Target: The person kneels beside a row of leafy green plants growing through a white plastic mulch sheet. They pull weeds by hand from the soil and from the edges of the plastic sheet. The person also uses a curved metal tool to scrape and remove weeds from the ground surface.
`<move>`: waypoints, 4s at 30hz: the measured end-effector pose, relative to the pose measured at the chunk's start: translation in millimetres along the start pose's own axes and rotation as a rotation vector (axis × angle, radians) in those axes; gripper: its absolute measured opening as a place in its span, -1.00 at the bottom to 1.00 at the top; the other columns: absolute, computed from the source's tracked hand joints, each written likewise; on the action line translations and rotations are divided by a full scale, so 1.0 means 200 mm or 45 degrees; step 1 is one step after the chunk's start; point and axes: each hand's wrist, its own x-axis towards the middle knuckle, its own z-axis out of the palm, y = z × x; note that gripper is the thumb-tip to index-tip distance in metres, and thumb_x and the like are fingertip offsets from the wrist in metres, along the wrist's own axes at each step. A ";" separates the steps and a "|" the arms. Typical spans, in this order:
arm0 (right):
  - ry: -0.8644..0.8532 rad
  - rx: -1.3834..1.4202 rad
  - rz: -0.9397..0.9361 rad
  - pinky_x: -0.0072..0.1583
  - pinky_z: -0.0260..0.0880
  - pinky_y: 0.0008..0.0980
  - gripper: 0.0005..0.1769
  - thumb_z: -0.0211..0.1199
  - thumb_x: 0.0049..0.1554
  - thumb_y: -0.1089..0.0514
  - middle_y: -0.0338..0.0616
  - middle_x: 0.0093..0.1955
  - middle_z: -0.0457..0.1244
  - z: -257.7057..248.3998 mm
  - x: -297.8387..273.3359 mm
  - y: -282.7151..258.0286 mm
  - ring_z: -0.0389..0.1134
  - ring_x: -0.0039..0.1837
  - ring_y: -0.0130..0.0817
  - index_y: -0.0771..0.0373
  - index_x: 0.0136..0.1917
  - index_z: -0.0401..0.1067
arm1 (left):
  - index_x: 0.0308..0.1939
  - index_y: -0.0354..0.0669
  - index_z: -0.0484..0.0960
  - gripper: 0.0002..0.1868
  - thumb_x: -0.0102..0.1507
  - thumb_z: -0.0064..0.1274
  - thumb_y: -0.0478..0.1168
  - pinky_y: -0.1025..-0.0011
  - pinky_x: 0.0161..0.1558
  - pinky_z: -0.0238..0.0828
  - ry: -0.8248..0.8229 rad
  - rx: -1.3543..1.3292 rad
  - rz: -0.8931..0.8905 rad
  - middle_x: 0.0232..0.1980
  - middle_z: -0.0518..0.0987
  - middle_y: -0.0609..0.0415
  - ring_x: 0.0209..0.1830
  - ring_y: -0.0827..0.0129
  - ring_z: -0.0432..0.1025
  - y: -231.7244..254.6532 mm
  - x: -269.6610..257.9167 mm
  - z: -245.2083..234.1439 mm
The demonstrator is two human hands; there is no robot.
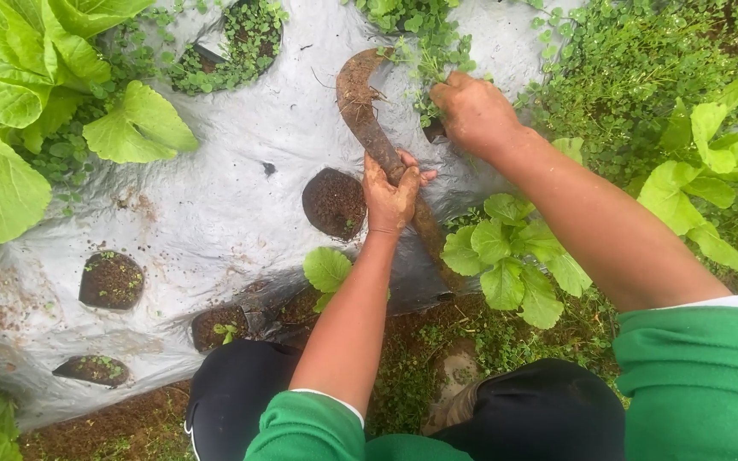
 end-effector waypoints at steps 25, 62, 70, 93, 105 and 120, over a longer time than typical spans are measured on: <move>0.029 1.187 1.855 -0.42 -0.07 -0.37 -0.53 0.30 0.19 0.11 0.08 -0.20 0.37 -0.21 -1.92 -0.04 -0.11 -0.46 -0.39 -0.04 0.37 0.39 | 0.26 -0.17 0.23 -0.50 0.31 0.05 -0.51 0.04 -0.33 0.70 -0.029 -0.024 0.117 -0.15 0.48 -0.05 -0.58 0.32 0.36 0.04 0.03 0.00; 0.297 1.124 0.841 0.37 0.33 0.02 -0.75 0.18 0.22 0.02 -0.10 0.16 0.35 0.49 -1.95 0.06 0.38 0.23 -0.24 0.11 0.11 0.50 | -0.45 0.01 0.21 -0.56 0.35 -0.15 0.17 0.52 -0.60 0.13 -0.065 1.268 -0.440 0.07 0.75 0.13 -0.33 0.68 0.32 0.17 0.21 0.41; 0.481 1.006 0.983 -0.02 0.50 -0.34 -0.77 0.11 0.32 0.06 -0.14 0.06 0.33 0.42 -1.91 0.07 0.37 -0.02 -0.35 0.16 0.18 0.44 | -0.30 -0.16 0.38 -0.30 0.33 -0.32 0.45 0.00 -0.51 0.24 -0.089 2.061 0.070 -0.44 0.46 -0.03 -0.48 -0.05 0.42 0.16 0.27 0.32; 0.398 1.289 0.889 0.22 0.41 -0.30 -0.50 -0.05 0.28 0.30 -0.10 0.36 0.22 0.10 -1.45 0.22 0.29 0.30 -0.25 0.18 0.49 0.11 | 0.51 -0.01 0.13 -0.19 0.28 0.23 -0.42 0.06 0.48 0.07 -1.164 1.841 0.505 -0.10 0.65 0.14 0.08 0.21 0.50 0.23 -0.35 0.82; 0.253 0.502 0.015 0.17 0.41 0.06 -0.71 0.18 0.26 0.43 0.24 -0.01 0.32 0.00 -1.25 0.27 0.39 0.08 0.10 0.49 0.25 0.44 | -0.02 -0.15 0.71 -0.84 0.32 0.15 -0.34 -0.29 0.55 -0.17 -1.591 1.848 1.069 -0.02 0.65 -0.07 0.32 0.07 0.43 0.30 -0.71 0.52; 0.179 0.811 0.122 0.06 0.46 -0.06 -0.83 0.25 0.23 0.42 0.24 -0.04 0.35 0.23 -1.22 0.42 0.41 -0.02 0.05 0.53 0.11 0.49 | -0.02 -0.06 0.69 -0.85 0.34 0.12 -0.23 -0.35 0.44 0.10 -1.489 1.892 1.070 0.14 0.58 -0.09 0.43 0.01 0.32 0.30 -0.70 0.45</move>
